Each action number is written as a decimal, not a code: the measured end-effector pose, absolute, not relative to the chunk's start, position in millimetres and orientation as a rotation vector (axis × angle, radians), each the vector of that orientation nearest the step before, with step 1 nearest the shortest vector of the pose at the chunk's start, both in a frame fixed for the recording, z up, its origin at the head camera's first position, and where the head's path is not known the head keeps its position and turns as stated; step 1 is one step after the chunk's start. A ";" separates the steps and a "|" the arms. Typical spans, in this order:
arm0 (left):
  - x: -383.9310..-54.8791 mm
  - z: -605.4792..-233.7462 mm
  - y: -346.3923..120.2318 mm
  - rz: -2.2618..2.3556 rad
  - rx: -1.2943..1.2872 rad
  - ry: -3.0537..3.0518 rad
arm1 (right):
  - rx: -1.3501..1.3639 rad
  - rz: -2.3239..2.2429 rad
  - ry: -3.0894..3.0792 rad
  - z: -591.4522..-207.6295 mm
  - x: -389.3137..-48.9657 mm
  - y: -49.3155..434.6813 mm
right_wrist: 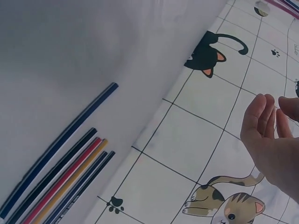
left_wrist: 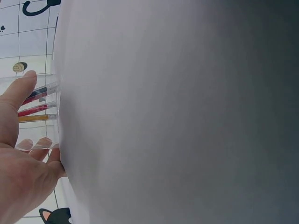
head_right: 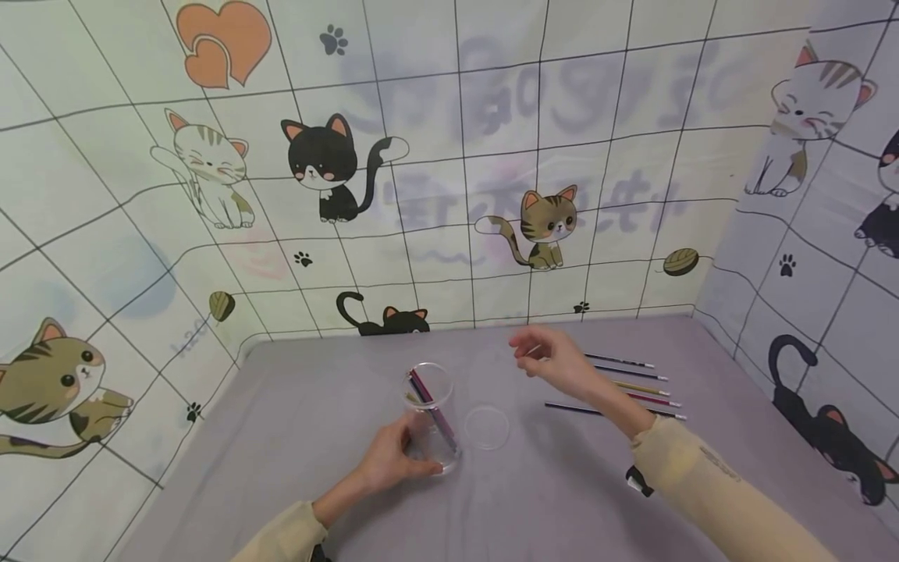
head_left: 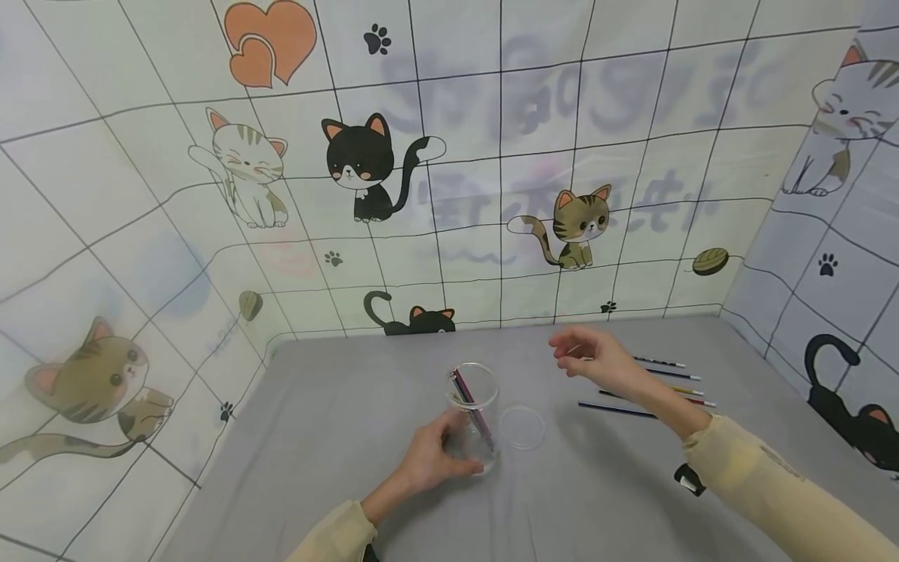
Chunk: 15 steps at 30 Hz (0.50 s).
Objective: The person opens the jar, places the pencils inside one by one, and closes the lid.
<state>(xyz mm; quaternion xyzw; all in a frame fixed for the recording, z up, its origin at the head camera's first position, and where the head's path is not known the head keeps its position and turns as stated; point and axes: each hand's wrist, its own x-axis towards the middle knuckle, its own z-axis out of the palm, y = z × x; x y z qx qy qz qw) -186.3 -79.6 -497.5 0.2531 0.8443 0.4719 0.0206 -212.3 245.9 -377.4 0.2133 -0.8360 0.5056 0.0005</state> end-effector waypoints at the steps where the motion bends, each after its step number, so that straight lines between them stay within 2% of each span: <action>1: -186.2 -497.4 -79.7 1.466 0.783 2.616 | 0.665 1.584 -2.628 -378.6 -211.7 247.7; 15: -185.9 -498.5 -79.1 1.479 0.785 2.622 | 0.593 1.569 -2.630 -401.5 -209.9 273.5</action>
